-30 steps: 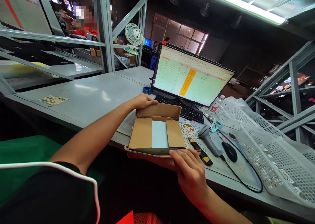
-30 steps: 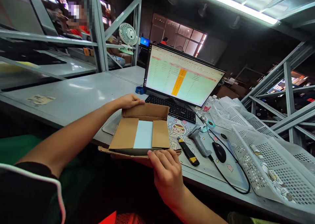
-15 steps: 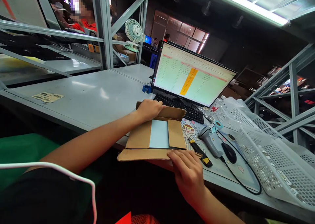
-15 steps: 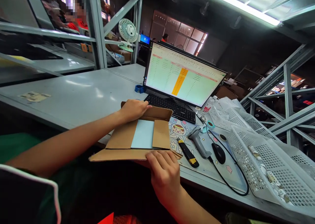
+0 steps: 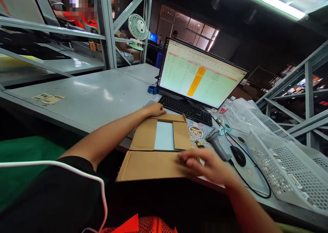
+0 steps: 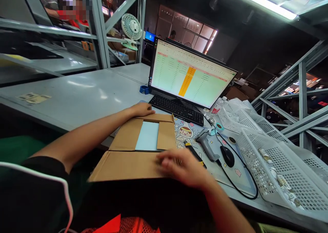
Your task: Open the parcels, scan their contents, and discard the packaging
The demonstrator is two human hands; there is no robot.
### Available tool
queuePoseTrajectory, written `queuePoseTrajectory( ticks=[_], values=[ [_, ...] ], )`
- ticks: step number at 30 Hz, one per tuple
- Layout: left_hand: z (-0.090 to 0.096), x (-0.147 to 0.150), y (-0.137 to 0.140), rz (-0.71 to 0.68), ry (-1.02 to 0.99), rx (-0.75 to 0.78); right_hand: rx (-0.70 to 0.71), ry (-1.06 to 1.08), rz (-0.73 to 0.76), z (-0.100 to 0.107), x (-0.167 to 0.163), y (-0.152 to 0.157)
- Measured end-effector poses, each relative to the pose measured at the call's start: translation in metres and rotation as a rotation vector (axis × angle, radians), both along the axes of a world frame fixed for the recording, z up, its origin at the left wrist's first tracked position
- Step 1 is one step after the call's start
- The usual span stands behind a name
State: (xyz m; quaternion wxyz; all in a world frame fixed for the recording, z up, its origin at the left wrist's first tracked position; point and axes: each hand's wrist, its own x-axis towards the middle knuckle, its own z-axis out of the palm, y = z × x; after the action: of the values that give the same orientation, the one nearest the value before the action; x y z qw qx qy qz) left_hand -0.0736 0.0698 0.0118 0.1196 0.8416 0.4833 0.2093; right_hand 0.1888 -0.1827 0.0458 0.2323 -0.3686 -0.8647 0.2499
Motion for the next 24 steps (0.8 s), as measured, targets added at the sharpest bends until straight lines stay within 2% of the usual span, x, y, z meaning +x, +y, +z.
queuePoseTrajectory(
  ticks=[2, 4, 6, 7, 9, 12, 14, 16, 18, 20, 21, 24],
  values=[
    [0.011, -0.005, -0.019, -0.006, -0.064, 0.135, -0.035, 0.035, -0.046, 0.014, -0.001, 0.041],
    [0.021, -0.012, -0.048, -0.199, -0.123, 0.200, -0.014, 0.017, -0.018, 0.012, -0.011, 0.074],
    [0.027, -0.020, -0.080, -0.467, -0.090, 0.095, 0.029, -0.055, 0.087, 0.002, -0.026, 0.093],
    [0.027, -0.025, -0.096, -0.546, -0.038, 0.022, 0.070, -0.103, 0.134, -0.002, -0.032, 0.097],
    [0.028, -0.037, -0.122, -0.579, 0.041, -0.031, 0.196, -0.171, 0.164, -0.002, -0.036, 0.098],
    [0.029, -0.068, -0.146, -0.453, -0.012, 0.068, 0.397, -0.145, 0.030, 0.013, -0.014, 0.088],
    [0.025, -0.096, -0.155, -0.307, -0.131, 0.108, 0.426, -0.122, -0.133, 0.022, 0.015, 0.078],
    [0.014, -0.123, -0.165, -0.136, -0.291, 0.115, 0.327, -0.142, -0.276, 0.021, 0.045, 0.070],
    [-0.006, -0.142, -0.177, -0.005, -0.453, 0.112, 0.166, -0.191, -0.331, 0.010, 0.064, 0.063],
    [-0.031, -0.151, -0.188, 0.073, -0.594, 0.120, 0.051, -0.265, -0.316, -0.004, 0.065, 0.061],
    [-0.043, -0.151, -0.193, 0.104, -0.658, 0.120, 0.038, -0.325, -0.309, -0.008, 0.060, 0.061],
    [-0.067, -0.146, -0.202, 0.237, -0.795, 0.018, 0.134, -0.592, -0.357, -0.008, 0.025, 0.070]
  ],
)
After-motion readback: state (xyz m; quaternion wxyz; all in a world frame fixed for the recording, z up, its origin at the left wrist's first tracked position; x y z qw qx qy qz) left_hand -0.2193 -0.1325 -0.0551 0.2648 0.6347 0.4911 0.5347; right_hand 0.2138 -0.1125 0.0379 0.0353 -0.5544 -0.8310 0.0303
